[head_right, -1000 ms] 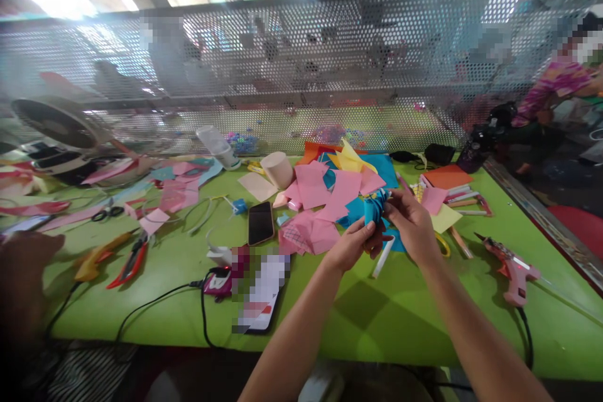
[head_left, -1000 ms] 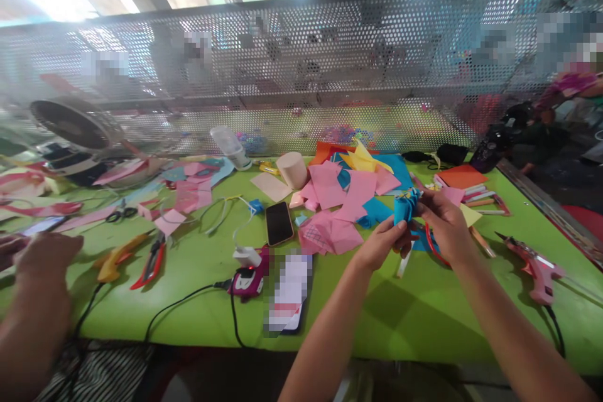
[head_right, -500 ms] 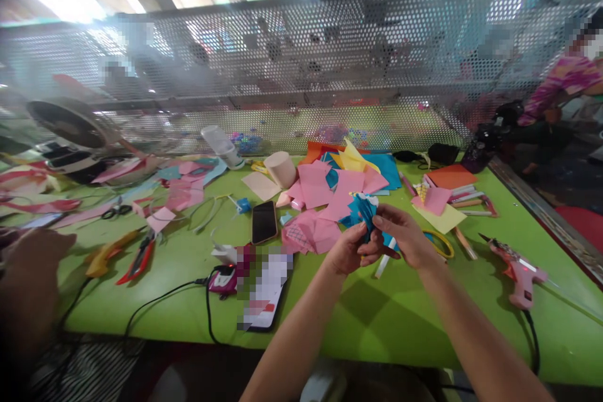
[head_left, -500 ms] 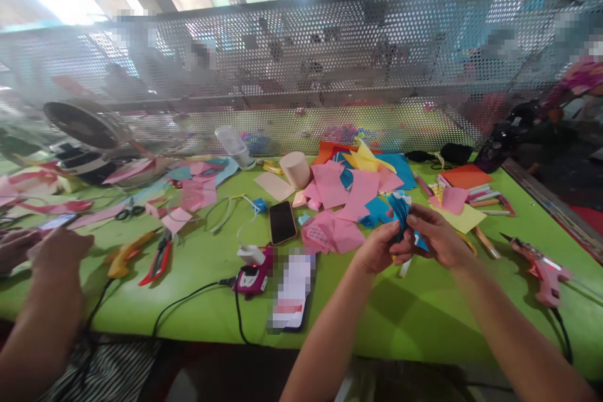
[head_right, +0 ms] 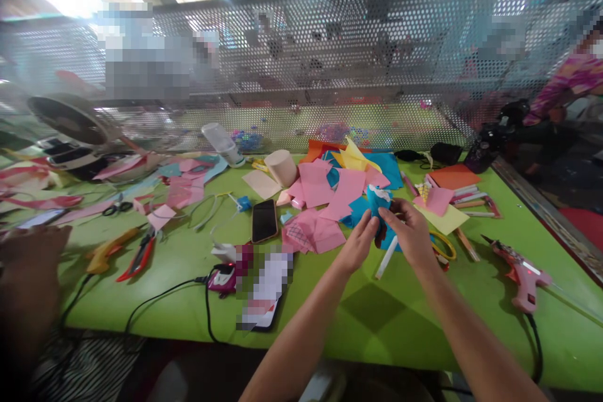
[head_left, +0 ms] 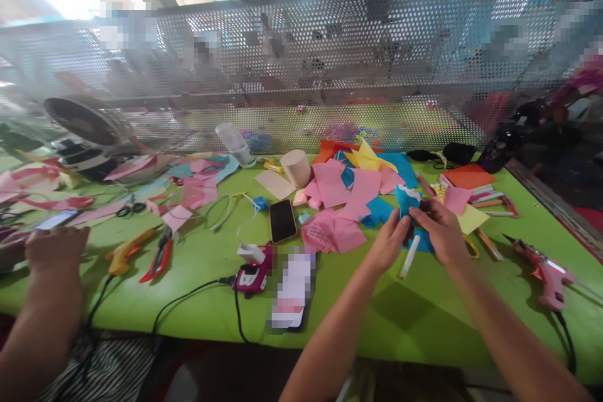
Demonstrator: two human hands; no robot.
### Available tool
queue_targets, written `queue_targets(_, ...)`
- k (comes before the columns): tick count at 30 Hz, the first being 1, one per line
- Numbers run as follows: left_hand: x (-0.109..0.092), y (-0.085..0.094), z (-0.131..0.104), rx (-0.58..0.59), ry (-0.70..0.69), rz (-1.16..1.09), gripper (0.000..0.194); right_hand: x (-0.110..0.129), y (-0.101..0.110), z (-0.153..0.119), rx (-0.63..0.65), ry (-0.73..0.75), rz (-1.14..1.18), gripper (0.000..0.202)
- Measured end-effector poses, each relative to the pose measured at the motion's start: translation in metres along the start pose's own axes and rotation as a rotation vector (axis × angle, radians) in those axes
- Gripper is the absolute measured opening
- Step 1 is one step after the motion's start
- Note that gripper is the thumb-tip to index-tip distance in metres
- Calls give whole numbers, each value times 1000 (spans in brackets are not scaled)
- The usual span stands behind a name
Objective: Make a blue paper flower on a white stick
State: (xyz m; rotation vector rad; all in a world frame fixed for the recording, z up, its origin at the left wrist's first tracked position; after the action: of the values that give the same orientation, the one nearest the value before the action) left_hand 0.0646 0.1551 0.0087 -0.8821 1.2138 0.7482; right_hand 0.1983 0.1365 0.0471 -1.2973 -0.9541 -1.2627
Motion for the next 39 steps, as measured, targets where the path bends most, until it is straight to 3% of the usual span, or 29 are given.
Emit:
queue_targets(4, -1, -1, 0, -22, -51, 155, 52, -6, 4, 5, -54, 54, 7, 42)
queue_targets(9, 0, -5, 1, 69, -58, 0, 58, -18, 7, 8, -26, -6, 125, 44)
queue_targets(15, -1, 1, 0, -108, -58, 364, 33, -17, 10, 9, -47, -33, 59, 55)
queue_targets(18, -3, 3, 0, -117, -51, 443, 27, -17, 10, 9, -73, -37, 69, 53)
queue_targets(21, -3, 2, 1, -67, -70, 324, 28, -19, 11, 8, -65, -26, 113, 47)
queue_targets(28, 3, -3, 4, 37, -39, -52, 59, -23, 12, 7, -6, -36, 219, 38)
queue_targets(35, -4, -3, 2, 67, 5, -124, 68, -21, 13, 6, 35, -18, 208, 37)
queue_targets(39, -4, -2, 1, 27, 27, -114, 74, -21, 13, 6, 50, 10, 203, 40)
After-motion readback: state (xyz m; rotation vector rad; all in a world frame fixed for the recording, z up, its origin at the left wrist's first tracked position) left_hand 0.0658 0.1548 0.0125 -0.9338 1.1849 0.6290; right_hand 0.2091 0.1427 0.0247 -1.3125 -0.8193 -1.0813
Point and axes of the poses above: each hand's wrist, its own z-axis towards the middle knuckle, its own y-axis out of the back of the hand, x = y × z, the point moved 3 cm from there along z, towards the middle knuckle, and after that the axes turned 2 degrees about x, right-handed, at the moved point
